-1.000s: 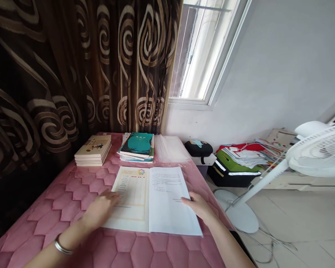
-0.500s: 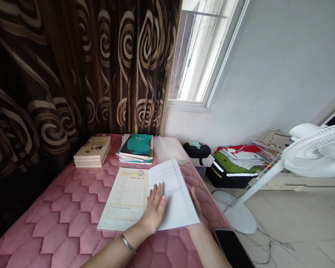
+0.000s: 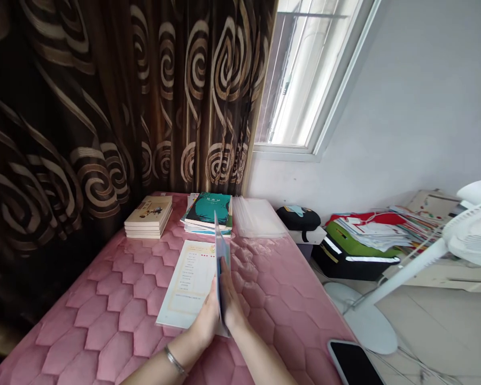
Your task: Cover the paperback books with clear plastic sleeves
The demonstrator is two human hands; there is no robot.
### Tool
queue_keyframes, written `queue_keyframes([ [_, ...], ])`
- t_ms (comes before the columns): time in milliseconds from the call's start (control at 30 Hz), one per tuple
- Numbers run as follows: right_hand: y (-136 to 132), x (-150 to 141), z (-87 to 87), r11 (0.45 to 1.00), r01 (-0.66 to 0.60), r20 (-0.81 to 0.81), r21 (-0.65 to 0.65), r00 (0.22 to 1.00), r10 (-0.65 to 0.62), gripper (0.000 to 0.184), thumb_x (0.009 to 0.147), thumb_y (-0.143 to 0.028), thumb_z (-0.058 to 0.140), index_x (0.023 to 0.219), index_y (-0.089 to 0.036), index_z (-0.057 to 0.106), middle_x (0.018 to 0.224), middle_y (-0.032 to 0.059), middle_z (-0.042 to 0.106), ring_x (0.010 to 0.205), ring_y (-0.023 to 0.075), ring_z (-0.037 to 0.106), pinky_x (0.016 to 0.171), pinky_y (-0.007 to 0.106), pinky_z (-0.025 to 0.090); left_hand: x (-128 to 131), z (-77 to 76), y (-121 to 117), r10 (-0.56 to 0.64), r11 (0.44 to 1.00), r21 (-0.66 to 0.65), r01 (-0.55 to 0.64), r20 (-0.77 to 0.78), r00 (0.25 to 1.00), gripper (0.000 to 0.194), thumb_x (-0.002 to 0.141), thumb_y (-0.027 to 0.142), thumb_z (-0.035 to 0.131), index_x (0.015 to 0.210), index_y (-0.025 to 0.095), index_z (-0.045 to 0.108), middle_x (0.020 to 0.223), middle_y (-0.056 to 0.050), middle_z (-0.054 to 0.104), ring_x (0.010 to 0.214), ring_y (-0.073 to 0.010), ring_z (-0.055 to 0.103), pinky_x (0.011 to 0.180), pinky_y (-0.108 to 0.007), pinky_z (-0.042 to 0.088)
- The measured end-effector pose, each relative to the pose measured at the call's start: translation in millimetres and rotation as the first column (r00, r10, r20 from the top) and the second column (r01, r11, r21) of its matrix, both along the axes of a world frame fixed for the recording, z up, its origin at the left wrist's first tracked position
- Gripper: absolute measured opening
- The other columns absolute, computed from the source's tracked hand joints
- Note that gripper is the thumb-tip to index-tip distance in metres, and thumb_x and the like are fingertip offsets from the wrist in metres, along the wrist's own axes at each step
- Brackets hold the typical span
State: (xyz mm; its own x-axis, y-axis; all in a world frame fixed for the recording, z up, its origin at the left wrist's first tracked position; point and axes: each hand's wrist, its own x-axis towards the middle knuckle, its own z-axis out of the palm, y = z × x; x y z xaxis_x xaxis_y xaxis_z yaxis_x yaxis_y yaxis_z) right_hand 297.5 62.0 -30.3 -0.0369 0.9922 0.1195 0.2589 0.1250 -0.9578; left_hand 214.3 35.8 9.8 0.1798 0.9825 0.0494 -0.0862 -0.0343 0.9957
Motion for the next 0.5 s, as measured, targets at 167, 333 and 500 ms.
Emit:
queue_keyframes([
  [167,-6,-25,18.8,0.997,-0.076,0.309,-0.022,0.948,0.08,0.069,0.094,-0.06,0.02,0.152,-0.022,0.024,0.16,-0.0003,0.013,0.147,0.0211,0.007,0.12,0.045,0.006,-42,-11.4,-35,-0.044,0.966,-0.236,0.105,0.251,0.967,0.062,0.095,0.051,0.014,0.142,0.02,0.042,0.142,-0.011,0.052,0.127,-0.0236,0.051,0.111,-0.046,0.037],
  [333,-8,-41,20.7,0.986,-0.155,0.724,-0.064,0.673,0.153,0.061,0.097,-0.053,0.02,0.149,-0.022,0.032,0.157,0.0026,0.02,0.147,0.024,0.009,0.119,0.051,0.005,-62,-46.4,-63,0.113,0.805,-0.554,0.211,0.493,0.863,0.056,0.089,0.049,0.04,0.132,0.014,0.048,0.139,-0.019,0.052,0.117,-0.0259,0.06,0.106,-0.043,0.039],
  [500,-13,-47,25.6,0.978,-0.191,0.868,-0.079,0.47,0.162,0.063,0.097,-0.056,0.025,0.15,-0.022,0.027,0.158,0.004,0.011,0.146,0.0279,0.007,0.118,0.054,0.006,-70,-53.3,-81,-0.059,0.809,-0.545,0.221,0.299,0.952,0.032,0.078,0.033,0.057,0.105,0.016,0.06,0.101,-0.012,0.069,0.089,-0.0234,0.067,0.083,-0.038,0.05],
])
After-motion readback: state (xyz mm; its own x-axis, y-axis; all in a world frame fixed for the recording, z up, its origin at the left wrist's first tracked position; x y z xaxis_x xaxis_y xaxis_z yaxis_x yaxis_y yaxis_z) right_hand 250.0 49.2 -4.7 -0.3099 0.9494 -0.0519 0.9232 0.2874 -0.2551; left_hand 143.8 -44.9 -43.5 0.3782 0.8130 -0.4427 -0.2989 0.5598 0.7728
